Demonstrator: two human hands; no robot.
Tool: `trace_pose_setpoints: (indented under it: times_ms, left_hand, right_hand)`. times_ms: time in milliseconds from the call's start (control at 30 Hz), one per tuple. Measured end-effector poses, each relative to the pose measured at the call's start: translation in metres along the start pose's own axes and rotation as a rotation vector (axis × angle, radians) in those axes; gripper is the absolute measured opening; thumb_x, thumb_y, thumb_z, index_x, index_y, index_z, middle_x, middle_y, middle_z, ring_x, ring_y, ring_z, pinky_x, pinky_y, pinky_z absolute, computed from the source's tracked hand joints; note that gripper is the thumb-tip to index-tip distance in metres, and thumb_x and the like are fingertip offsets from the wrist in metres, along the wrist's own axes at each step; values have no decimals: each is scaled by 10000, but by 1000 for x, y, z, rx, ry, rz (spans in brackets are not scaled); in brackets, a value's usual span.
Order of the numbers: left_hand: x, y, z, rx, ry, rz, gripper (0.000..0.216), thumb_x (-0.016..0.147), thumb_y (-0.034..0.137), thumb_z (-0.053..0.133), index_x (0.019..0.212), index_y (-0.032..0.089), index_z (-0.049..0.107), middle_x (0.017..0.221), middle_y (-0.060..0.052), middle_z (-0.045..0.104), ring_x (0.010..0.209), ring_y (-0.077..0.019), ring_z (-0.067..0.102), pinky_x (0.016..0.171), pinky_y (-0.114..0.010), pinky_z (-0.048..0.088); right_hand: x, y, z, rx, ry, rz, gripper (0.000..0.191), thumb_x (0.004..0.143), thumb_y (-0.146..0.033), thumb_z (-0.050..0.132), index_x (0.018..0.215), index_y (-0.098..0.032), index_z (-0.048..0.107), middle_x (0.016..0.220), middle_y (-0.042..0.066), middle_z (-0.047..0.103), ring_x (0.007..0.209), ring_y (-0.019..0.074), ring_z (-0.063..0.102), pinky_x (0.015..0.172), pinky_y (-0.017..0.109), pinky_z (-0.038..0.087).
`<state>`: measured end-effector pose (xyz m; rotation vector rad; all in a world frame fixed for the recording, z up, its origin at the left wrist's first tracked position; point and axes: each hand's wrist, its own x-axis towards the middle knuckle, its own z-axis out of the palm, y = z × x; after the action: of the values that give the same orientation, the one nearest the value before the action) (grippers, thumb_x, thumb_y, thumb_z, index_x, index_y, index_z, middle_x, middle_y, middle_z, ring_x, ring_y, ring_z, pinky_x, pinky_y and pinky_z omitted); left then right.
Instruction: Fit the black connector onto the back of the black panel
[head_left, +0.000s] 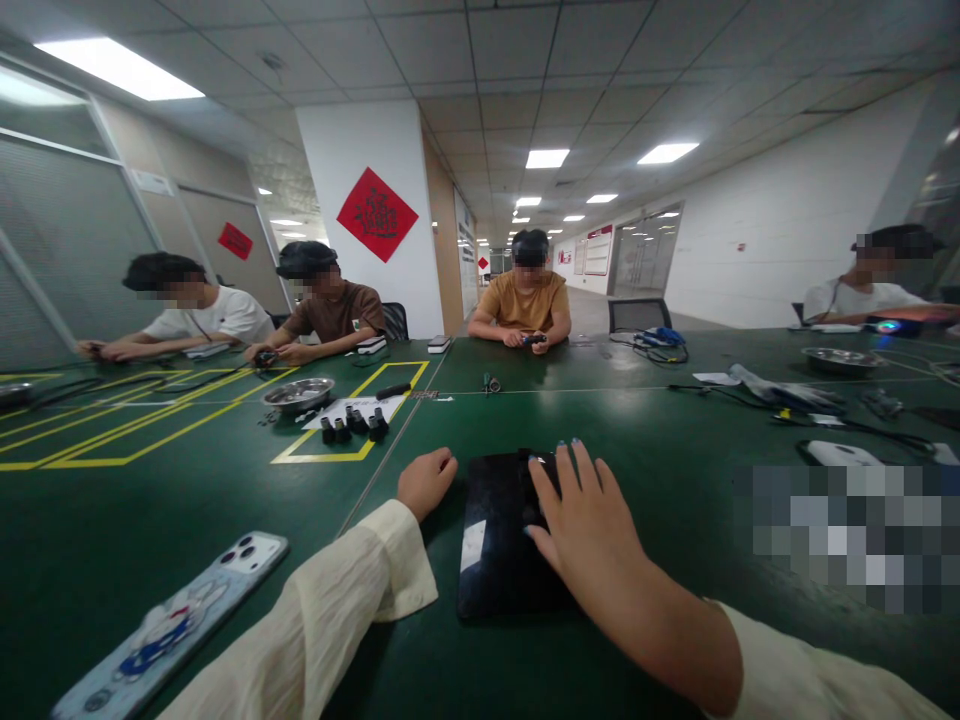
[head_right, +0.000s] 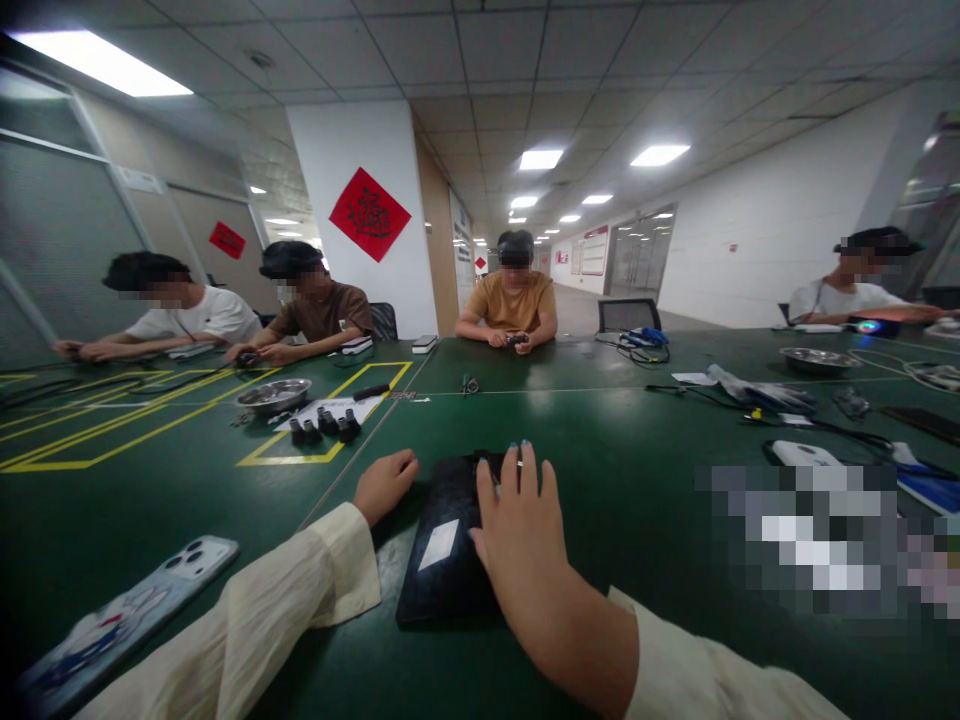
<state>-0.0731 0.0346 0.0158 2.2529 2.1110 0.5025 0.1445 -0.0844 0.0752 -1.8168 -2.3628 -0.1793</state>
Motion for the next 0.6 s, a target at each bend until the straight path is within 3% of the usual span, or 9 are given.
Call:
trace_pose_setpoints:
  times_ms: [133, 300, 467, 600]
  left_hand:
    - [0, 0, 1, 7, -7, 10, 293, 868, 321, 311, 703, 202, 521, 713, -3, 591, 669, -139, 527, 529, -236, 246]
    - [0, -1, 2, 29, -3, 24, 290, 868, 335, 317, 706, 204, 520, 738, -7, 598, 685, -143, 532, 530, -238, 239]
    - [0, 0, 2, 42, -17, 13, 287, 866, 338, 321, 711, 208, 524, 744, -7, 606, 666, -141, 525, 518, -244, 216]
    - [-1, 1, 1, 46, -15, 22, 284, 864, 343, 328, 704, 209, 521, 737, -7, 605, 674, -144, 536, 511, -244, 210]
  right_hand:
    - [-25, -24, 20, 122, -15, -231, 614, 796, -468, 518, 1344, -208, 422, 1464, 164, 240, 1330, 396, 177, 1002, 578, 255]
    - [-25, -31, 45, 179, 48, -414, 572, 848, -468, 428, 1365, -231, 365, 1503, 127, 115, 1364, 341, 59, 1058, 571, 106]
    - [-14, -30, 52, 236, -53, -520, 598, 849, -560, 345, 1377, -279, 322, 1442, 154, 295, 1315, 408, 205, 989, 657, 144]
    - [-7, -29, 53, 244, -53, -598, 562, 867, -586, 258, 1325, -292, 400, 1421, 129, 344, 1305, 389, 246, 979, 672, 129]
